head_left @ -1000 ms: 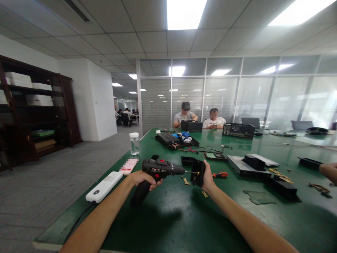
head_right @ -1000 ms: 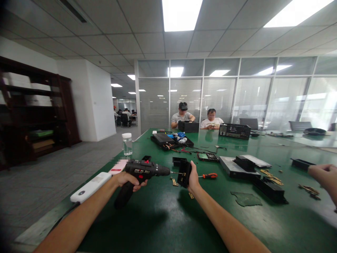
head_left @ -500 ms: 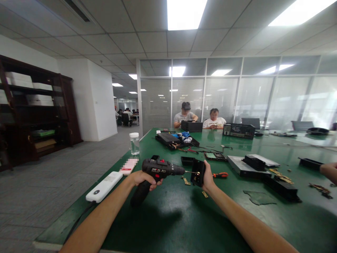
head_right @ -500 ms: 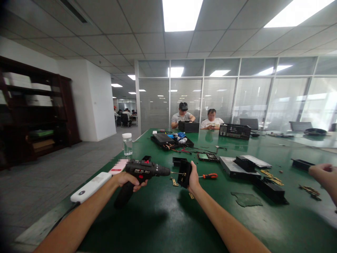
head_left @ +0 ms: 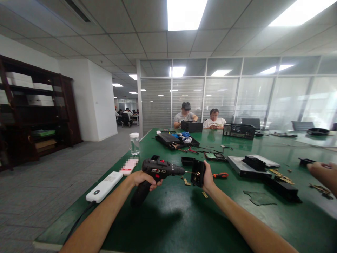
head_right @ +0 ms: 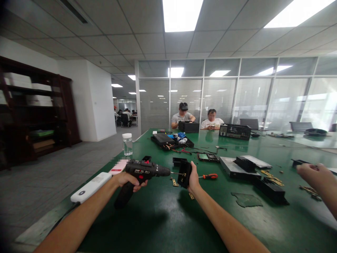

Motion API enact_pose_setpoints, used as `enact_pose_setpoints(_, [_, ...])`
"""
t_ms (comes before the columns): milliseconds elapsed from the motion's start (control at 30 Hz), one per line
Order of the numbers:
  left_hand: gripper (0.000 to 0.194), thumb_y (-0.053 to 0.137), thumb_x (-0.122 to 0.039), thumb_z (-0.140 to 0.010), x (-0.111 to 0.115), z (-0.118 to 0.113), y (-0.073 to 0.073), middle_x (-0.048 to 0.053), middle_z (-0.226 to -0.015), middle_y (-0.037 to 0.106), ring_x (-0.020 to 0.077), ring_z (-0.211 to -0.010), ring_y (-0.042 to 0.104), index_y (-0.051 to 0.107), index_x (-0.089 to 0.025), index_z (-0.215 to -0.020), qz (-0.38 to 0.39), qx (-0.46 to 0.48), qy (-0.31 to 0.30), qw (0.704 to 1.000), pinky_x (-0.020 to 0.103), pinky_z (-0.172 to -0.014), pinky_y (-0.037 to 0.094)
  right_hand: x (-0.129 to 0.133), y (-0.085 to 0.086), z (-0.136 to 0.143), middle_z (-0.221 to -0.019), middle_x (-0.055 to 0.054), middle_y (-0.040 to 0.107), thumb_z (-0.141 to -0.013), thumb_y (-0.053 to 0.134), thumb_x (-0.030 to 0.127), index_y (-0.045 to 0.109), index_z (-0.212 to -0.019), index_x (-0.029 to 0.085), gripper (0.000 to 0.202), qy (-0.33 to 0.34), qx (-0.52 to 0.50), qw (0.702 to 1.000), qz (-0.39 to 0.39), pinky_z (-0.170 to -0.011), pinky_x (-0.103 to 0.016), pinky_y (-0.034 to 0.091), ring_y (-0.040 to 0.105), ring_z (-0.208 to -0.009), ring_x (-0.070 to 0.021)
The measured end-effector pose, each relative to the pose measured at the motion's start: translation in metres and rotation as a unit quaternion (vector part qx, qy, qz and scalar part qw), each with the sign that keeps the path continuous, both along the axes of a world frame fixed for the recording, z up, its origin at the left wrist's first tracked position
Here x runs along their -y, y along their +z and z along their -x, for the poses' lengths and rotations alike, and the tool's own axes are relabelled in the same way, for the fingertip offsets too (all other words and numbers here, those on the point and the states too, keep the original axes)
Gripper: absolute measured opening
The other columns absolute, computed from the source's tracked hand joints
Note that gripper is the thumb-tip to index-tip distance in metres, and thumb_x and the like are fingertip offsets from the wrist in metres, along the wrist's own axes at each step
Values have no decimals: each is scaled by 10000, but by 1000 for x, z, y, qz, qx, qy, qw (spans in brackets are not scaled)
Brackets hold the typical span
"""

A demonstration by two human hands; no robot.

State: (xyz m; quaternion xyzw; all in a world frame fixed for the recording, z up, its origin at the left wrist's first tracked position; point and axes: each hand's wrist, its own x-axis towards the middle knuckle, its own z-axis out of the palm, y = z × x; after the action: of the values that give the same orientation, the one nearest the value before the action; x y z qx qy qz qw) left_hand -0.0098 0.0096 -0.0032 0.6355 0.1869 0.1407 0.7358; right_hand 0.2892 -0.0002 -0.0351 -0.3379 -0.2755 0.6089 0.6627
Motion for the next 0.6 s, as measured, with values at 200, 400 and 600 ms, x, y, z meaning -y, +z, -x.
enact_pose_setpoints(200, [399,618,-153,-584,0,-1,0,50,-816,505,90,-559,454,545,-79,-970,9,2,-2,1000,234,-527,363,0,1,1,-474,4,531,-689,455,584,586,-710,196,410,-6,-2,1000,-3,-460,-298,436,538,-464,-174])
enact_pose_setpoints(400, [383,616,-144,-590,-1,0,-1,47,-822,506,88,-563,459,538,-85,-961,13,3,-5,1000,231,-530,364,2,2,1,-480,2,536,-683,466,588,584,-689,196,409,4,-4,1000,-7,-466,-296,437,538,-470,-171])
enact_pose_setpoints(600, [379,615,-144,-589,0,0,-1,48,-832,510,88,-569,459,530,-92,-955,13,-2,-1,1000,231,-531,361,1,2,0,-468,4,525,-688,457,589,582,-690,199,410,12,-6,1000,-7,-474,-298,437,548,-489,-180])
